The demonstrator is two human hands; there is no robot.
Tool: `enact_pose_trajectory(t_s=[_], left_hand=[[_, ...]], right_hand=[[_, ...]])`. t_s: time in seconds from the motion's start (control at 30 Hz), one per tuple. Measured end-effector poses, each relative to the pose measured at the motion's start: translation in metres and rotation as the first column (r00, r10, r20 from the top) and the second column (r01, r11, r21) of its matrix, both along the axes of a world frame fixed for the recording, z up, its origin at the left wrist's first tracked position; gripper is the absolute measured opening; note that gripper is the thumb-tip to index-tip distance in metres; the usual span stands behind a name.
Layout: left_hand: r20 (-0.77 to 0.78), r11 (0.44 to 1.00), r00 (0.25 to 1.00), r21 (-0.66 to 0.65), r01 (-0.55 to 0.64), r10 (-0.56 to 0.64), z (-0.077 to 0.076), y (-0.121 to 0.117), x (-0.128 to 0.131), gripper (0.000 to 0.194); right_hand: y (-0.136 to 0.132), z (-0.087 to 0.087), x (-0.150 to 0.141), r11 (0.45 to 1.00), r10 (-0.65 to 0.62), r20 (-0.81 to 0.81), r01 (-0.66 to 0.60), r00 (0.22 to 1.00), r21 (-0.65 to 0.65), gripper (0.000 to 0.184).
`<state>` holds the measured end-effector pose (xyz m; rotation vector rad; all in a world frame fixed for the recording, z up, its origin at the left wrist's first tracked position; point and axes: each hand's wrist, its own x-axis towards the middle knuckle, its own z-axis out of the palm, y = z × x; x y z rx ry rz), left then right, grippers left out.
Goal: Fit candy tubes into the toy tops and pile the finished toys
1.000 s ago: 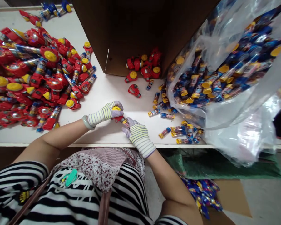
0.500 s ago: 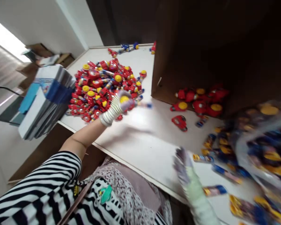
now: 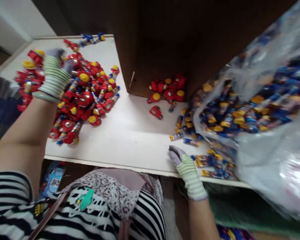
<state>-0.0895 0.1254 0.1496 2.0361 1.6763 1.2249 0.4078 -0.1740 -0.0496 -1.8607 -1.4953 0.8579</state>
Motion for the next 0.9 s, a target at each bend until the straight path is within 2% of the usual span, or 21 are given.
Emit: enact_pose_trajectory(t_s=[0.03,0.07,0.1,0.13,0.17,0.2,0.23,0.3,0.33,0.4,0.5,0.6,0.67,0.73,0.8,0.9], left_hand=[[-0.056,0.983,0.982,-0.061,0.176,-0.179,-0.021,-0.012,0.04,0.053],[-0.116,0.911,0.91,-0.165,0.377,-0.397,-0.043,-0.025,0.083,0.05],[-0.156,0.784,0.777,-0.261,0.564,-0.61,-0.063,-0.037,0.126,0.047],[-0.181,0.64,0.62,-0.342,0.688,-0.763,-0.083,-0.049,0.168,0.047],[-0.207,0.567,0.53,-0.383,0.729,-0.822,-0.1,-0.057,0.207,0.051],[-0.239,0.564,0.512,-0.405,0.72,-0.825,-0.114,-0.062,0.242,0.056],[-0.265,0.607,0.549,-0.427,0.671,-0.793,-0.127,-0.064,0.271,0.062],[-0.295,0.718,0.677,-0.477,0.507,-0.674,-0.147,-0.061,0.311,0.068],[-0.292,0.74,0.719,-0.506,0.443,-0.631,-0.154,-0.058,0.32,0.068],[-0.224,0.723,0.755,-0.541,0.43,-0.617,-0.166,-0.058,0.321,0.062],[-0.045,0.648,0.749,-0.539,0.539,-0.661,-0.176,-0.077,0.291,0.052],[0.341,0.512,0.724,-0.532,0.675,-0.6,-0.172,-0.112,0.248,0.056],[0.533,0.457,0.666,-0.484,0.746,-0.521,-0.163,-0.132,0.224,0.059],[0.533,0.461,0.654,-0.464,0.756,-0.537,-0.15,-0.143,0.209,0.056],[0.463,0.464,0.654,-0.465,0.754,-0.598,-0.139,-0.147,0.2,0.05],[0.419,0.409,0.609,-0.475,0.779,-0.673,-0.128,-0.143,0.193,0.043]], right_hand=[[0.004,0.005,0.008,1.0,0.003,0.139,-0.007,0.99,0.025,0.044],[0.009,0.011,0.014,0.999,0.005,0.274,-0.016,0.962,0.039,0.042],[0.015,0.017,0.02,0.999,0.023,0.389,-0.038,0.921,0.032,0.041],[0.022,0.022,0.023,0.998,0.039,0.48,-0.056,0.877,0.02,0.041],[0.029,0.027,0.023,0.997,0.073,0.547,-0.083,0.834,-0.007,0.042],[0.037,0.031,0.021,0.993,0.116,0.598,-0.112,0.793,-0.043,0.042],[0.044,0.033,0.017,0.987,0.156,0.637,-0.137,0.755,-0.079,0.043],[0.054,0.035,0.005,0.978,0.208,0.696,-0.151,0.688,-0.143,0.043],[0.057,0.035,-0.001,0.978,0.211,0.717,-0.14,0.664,-0.157,0.041],[0.058,0.031,-0.01,0.982,0.191,0.734,-0.127,0.652,-0.143,0.037],[0.049,0.023,-0.018,0.98,0.177,0.659,-0.196,0.731,-0.045,0.033],[0.04,0.019,-0.028,0.968,0.2,0.447,-0.246,0.872,0.045,0.038],[0.039,0.022,-0.038,0.963,0.221,0.317,-0.259,0.922,0.081,0.041],[0.04,0.029,-0.05,0.955,0.242,0.278,-0.278,0.93,0.099,0.043],[0.042,0.037,-0.061,0.946,0.275,0.316,-0.314,0.908,0.077,0.043],[0.041,0.048,-0.072,0.926,0.338,0.406,-0.377,0.849,0.017,0.044]])
